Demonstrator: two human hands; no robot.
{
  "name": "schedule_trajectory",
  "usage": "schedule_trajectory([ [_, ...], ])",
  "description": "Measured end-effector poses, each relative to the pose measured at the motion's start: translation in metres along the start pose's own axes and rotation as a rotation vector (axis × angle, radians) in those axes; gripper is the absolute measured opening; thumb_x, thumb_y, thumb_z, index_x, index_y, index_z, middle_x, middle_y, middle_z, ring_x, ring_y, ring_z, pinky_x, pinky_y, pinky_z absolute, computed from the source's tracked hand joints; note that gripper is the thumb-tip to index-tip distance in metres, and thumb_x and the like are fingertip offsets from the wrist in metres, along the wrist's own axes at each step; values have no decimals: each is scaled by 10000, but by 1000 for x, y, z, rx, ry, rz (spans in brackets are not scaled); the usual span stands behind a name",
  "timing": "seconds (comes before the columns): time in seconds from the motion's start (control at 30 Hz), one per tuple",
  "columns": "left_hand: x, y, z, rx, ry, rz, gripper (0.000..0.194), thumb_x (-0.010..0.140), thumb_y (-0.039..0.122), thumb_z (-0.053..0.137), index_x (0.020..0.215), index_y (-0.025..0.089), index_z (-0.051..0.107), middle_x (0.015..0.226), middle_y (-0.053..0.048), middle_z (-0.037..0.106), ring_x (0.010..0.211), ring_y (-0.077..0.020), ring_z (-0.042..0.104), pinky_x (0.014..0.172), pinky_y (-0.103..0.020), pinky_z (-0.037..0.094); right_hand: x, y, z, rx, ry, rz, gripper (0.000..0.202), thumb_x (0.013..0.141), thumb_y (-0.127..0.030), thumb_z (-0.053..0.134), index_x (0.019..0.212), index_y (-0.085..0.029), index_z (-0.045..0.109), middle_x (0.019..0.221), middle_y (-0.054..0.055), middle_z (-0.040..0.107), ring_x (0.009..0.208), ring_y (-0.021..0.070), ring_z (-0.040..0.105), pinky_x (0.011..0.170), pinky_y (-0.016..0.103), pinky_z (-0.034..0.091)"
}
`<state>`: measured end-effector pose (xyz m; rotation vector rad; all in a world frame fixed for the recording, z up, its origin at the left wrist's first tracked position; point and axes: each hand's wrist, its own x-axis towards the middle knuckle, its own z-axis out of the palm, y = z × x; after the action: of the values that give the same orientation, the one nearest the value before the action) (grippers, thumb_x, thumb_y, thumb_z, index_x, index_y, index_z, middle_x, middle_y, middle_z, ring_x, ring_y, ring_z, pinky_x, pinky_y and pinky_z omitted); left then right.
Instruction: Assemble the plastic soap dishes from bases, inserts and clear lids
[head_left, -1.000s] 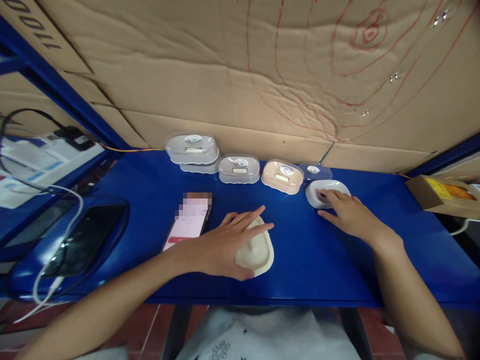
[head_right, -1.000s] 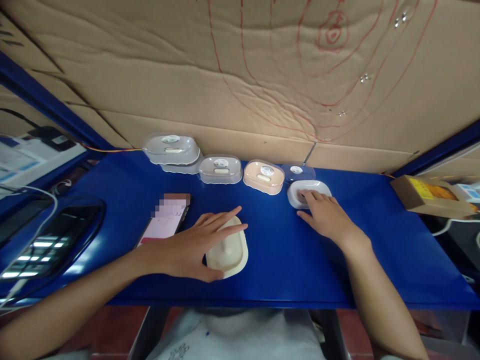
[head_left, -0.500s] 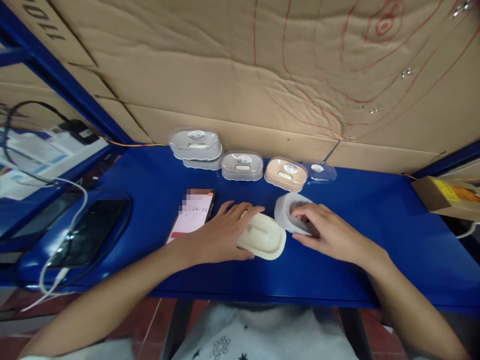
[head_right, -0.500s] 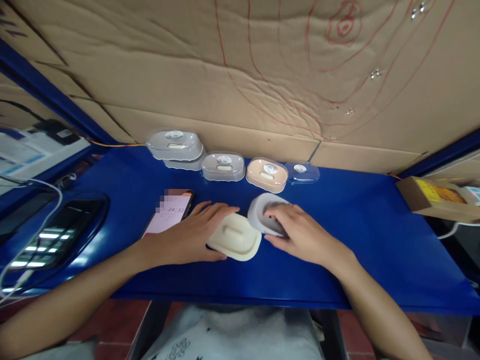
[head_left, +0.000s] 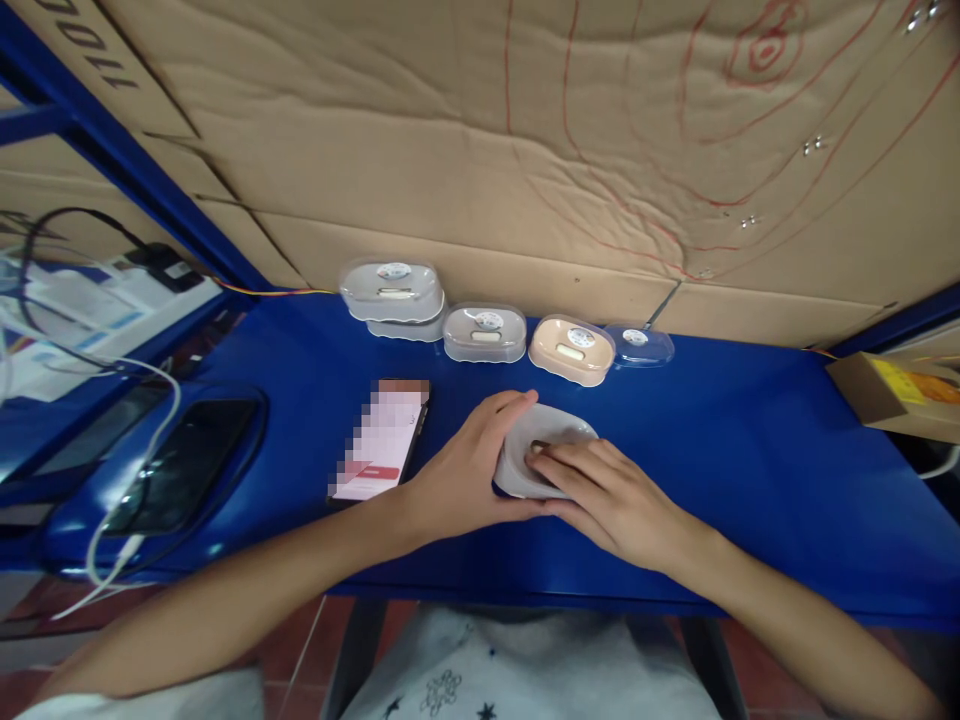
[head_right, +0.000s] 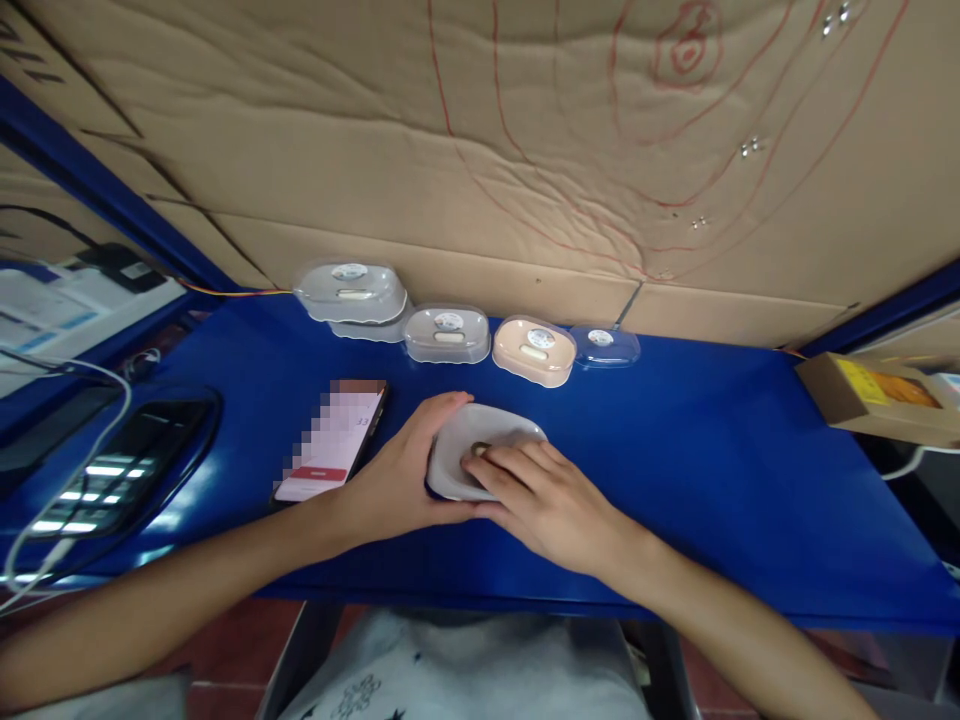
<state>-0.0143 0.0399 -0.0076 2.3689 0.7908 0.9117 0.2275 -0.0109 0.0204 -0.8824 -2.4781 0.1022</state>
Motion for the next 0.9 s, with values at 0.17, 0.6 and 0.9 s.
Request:
schedule_trajectory([
  [0.17, 4, -6, -9, 1, -79, -32, 975, 789, 627, 870, 1555, 324, 348, 1544, -174, 463, 1432, -392, 526, 1184, -592, 474, -2, 3, 3, 28, -62, 15, 545, 1087, -374, 568, 1579, -161, 465, 1384, 177, 692, 1261, 325, 672, 1049, 510, 590],
  [0.6, 14, -6, -26, -238, -32, -259, 837, 774, 576, 899, 1423, 266, 472, 1463, -136, 578, 1344, -367, 591, 1177, -548, 450, -12, 31, -1, -32, 165, -12, 671, 1036, -240, 656, 1642, -261, 369, 1360, 135, 733, 1302, 310, 689, 1131, 563, 550],
  [0.9, 15, -6, -32, -635, -186, -325, 947, 750, 548, 921, 1518, 354, 402, 1559, -107, 518, 1389, -346, 591, 1151, -506, 515, -15, 39, -7, -19, 171, -37, 473, 1094, -207, 504, 1555, -311, 514, 1347, 89, 748, 1324, 277, 682, 1158, 579, 533],
])
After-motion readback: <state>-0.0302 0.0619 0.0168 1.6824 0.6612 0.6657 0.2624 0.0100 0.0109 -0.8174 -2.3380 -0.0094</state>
